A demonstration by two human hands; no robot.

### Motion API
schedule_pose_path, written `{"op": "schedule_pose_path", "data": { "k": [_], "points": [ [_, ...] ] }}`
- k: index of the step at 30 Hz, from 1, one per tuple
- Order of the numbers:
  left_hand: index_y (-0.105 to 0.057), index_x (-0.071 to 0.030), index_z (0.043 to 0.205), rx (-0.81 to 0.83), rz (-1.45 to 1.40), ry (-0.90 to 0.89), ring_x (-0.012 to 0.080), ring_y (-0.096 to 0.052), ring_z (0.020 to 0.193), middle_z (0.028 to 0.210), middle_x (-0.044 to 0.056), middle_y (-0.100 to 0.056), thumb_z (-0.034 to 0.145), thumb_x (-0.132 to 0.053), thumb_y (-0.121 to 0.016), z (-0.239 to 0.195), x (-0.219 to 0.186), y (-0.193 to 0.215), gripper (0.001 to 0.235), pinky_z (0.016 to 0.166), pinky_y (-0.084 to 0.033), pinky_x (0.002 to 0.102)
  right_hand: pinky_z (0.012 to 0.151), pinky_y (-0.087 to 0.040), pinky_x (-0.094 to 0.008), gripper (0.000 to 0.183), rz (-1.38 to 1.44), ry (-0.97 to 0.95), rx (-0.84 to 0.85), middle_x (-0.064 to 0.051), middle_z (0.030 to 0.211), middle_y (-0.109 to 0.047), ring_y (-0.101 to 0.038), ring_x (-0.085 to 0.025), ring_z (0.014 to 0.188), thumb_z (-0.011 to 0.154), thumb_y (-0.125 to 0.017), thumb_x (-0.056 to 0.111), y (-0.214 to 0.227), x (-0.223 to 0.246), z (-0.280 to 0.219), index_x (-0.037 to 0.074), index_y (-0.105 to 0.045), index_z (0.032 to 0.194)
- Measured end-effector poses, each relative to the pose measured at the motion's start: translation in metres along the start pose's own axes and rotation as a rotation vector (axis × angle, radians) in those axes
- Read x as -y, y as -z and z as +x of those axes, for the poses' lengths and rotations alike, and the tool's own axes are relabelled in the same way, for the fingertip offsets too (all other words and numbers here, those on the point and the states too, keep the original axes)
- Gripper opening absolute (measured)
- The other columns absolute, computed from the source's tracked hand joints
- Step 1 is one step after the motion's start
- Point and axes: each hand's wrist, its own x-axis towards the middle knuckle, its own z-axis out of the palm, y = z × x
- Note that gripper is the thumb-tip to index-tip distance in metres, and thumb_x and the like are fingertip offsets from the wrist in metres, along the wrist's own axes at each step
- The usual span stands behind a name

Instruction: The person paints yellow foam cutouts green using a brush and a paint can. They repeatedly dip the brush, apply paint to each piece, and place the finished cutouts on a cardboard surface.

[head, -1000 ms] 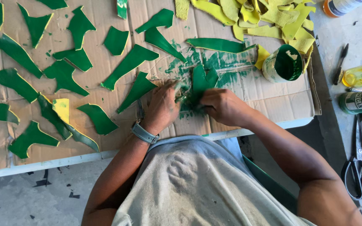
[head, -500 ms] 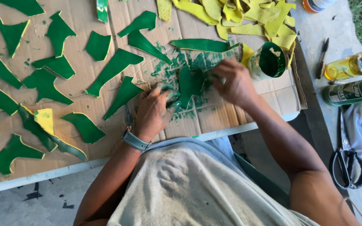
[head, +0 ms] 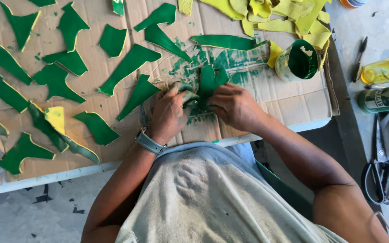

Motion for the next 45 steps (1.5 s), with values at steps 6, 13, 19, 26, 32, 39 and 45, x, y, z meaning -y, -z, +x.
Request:
{"op": "schedule_pose_path", "data": {
  "k": [6, 13, 19, 26, 32, 39, 45],
  "points": [
    [-0.069, -0.003, 0.113, -0.059, -0.020, -0.035, 0.0374, -0.061, 0.115, 0.111, 0.019, -0.070, 0.077, -0.013, -0.074, 0.002, 0.002, -0.003, 0.037, 0.101, -0.040, 0.051, 0.085, -0.053, -0.042, 0.013, -0.174, -0.058, -0.087, -0.010, 0.093, -0.066, -0.064, -0.031, 0.091, 0.083, -0.075, 0.007, 0.006, 0.002, 0.022, 0.005, -0.072, 0.096],
    [-0.055, 0.007, 0.129, -0.139, 0.075, -0.037, 0.0425, -0.058, 0.116, 0.123, 0.026, -0.062, 0.079, -0.016, -0.078, -0.003, 0.005, -0.014, 0.059, 0.105, -0.040, 0.051, 0.087, -0.054, -0.042, 0.017, -0.227, 0.045, -0.041, -0.010, 0.098, -0.069, -0.064, -0.032, 0.095, 0.080, -0.073, 0.008, 0.002, -0.015, 0.037, 0.005, -0.073, 0.097],
    [-0.062, 0.001, 0.116, -0.073, 0.071, 0.006, 0.0423, -0.060, 0.112, 0.120, 0.025, -0.063, 0.077, -0.019, -0.077, 0.000, 0.002, -0.011, 0.045, 0.101, -0.042, 0.051, 0.088, -0.055, -0.041, 0.015, -0.193, 0.024, -0.084, -0.009, 0.098, -0.072, -0.066, -0.030, 0.097, 0.081, -0.074, 0.009, 0.005, -0.027, 0.052, 0.008, -0.075, 0.096],
    [-0.065, -0.005, 0.113, -0.062, 0.078, -0.004, 0.0398, -0.064, 0.106, 0.116, 0.018, -0.064, 0.084, -0.024, -0.074, 0.006, -0.021, 0.008, 0.036, 0.097, -0.045, 0.053, 0.073, -0.056, -0.040, 0.013, -0.112, -0.287, -0.177, -0.012, 0.096, -0.070, -0.067, -0.027, 0.083, 0.090, -0.074, 0.004, 0.047, -0.024, 0.036, 0.006, -0.077, 0.102],
    [-0.067, -0.006, 0.114, 0.001, 0.281, 0.043, 0.0420, -0.064, 0.100, 0.119, 0.020, -0.064, 0.078, -0.035, -0.077, 0.005, -0.034, -0.002, 0.047, 0.090, -0.044, 0.057, 0.082, -0.058, -0.042, 0.013, -0.264, 0.036, -0.097, -0.009, 0.091, -0.069, -0.069, -0.029, 0.088, 0.080, -0.077, 0.008, 0.009, -0.018, 0.006, 0.006, -0.073, 0.093],
    [-0.067, 0.000, 0.110, -0.021, 0.360, -0.040, 0.0383, -0.067, 0.093, 0.113, 0.021, -0.067, 0.069, -0.048, -0.082, 0.015, -0.028, -0.007, 0.065, 0.096, -0.041, 0.060, 0.071, -0.055, -0.043, 0.012, -0.142, -0.247, -0.261, -0.014, 0.091, -0.066, -0.067, -0.034, 0.081, 0.087, -0.078, 0.010, 0.042, -0.044, 0.029, 0.003, -0.075, 0.096],
    [-0.069, -0.007, 0.101, -0.210, 0.203, 0.083, 0.0374, -0.067, 0.094, 0.105, 0.015, -0.070, 0.077, -0.049, -0.080, 0.010, -0.025, 0.028, 0.049, 0.095, -0.043, 0.055, 0.066, -0.046, -0.027, 0.012, 0.152, -0.403, -0.467, -0.005, 0.089, -0.066, -0.057, -0.013, 0.072, 0.091, -0.079, 0.002, 0.041, -0.039, -0.007, 0.002, -0.075, 0.102]
  ]
}}
